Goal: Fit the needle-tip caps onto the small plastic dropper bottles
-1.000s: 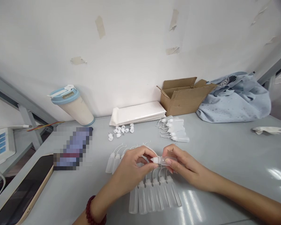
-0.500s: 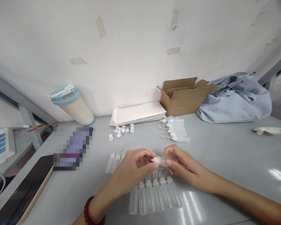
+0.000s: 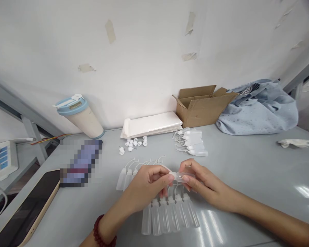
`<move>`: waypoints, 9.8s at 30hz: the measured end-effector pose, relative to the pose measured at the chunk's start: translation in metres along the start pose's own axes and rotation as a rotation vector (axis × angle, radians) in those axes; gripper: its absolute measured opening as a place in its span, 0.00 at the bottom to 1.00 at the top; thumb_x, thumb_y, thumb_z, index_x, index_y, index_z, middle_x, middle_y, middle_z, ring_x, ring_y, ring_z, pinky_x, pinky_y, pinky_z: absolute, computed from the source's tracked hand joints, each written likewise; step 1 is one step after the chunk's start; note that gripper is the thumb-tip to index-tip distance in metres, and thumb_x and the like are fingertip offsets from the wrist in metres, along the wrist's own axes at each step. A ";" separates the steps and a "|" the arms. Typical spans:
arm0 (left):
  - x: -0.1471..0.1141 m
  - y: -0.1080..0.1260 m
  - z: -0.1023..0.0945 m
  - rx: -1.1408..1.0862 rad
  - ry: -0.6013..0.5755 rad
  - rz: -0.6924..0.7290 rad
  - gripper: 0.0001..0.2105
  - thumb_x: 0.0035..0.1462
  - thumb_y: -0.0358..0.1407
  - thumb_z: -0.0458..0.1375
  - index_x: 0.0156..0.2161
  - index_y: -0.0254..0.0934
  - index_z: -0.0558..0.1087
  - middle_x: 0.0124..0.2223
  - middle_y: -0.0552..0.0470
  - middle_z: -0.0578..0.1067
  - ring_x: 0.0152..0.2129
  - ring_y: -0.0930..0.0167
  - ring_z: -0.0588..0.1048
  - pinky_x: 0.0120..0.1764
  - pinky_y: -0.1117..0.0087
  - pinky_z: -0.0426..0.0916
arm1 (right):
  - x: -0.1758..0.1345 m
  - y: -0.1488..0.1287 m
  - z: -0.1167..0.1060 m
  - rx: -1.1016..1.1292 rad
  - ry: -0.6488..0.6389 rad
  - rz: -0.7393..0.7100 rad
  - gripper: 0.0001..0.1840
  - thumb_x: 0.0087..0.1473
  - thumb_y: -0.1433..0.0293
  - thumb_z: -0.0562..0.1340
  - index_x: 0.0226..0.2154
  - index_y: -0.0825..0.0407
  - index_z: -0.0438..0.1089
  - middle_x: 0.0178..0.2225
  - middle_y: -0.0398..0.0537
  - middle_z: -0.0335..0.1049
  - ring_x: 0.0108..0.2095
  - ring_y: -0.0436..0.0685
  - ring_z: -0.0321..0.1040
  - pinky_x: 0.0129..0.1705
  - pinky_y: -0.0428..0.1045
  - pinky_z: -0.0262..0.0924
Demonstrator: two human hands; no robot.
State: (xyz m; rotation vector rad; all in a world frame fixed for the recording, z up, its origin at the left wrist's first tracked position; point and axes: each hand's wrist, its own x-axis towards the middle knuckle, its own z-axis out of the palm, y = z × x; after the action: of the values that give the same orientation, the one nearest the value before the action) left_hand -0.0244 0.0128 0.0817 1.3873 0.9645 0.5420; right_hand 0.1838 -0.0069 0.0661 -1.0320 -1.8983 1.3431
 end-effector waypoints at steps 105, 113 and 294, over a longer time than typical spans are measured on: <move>0.001 -0.021 0.021 0.807 0.284 0.631 0.09 0.64 0.30 0.47 0.33 0.35 0.67 0.29 0.52 0.70 0.26 0.71 0.66 0.29 0.72 0.60 | 0.006 0.010 -0.007 -0.044 0.172 0.005 0.17 0.62 0.59 0.52 0.37 0.52 0.69 0.17 0.36 0.52 0.18 0.48 0.52 0.21 0.44 0.48; 0.004 -0.013 -0.064 1.124 0.662 0.253 0.11 0.60 0.31 0.48 0.41 0.34 0.72 0.42 0.45 0.75 0.42 0.64 0.71 0.44 0.66 0.66 | 0.044 0.013 -0.079 -0.516 0.652 -0.101 0.15 0.57 0.60 0.55 0.40 0.52 0.70 0.26 0.45 0.71 0.24 0.52 0.64 0.27 0.46 0.58; -0.007 -0.012 0.021 0.488 0.276 0.456 0.05 0.59 0.31 0.53 0.36 0.36 0.71 0.34 0.49 0.77 0.27 0.71 0.74 0.33 0.71 0.68 | 0.001 -0.010 -0.009 -0.270 0.095 -0.187 0.13 0.63 0.69 0.52 0.47 0.47 0.69 0.35 0.48 0.73 0.35 0.56 0.70 0.37 0.50 0.62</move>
State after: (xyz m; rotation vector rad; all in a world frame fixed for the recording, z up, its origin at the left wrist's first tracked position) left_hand -0.0130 -0.0066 0.0694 2.0330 1.0448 0.8964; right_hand 0.1881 -0.0038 0.0789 -0.9969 -2.0845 0.9355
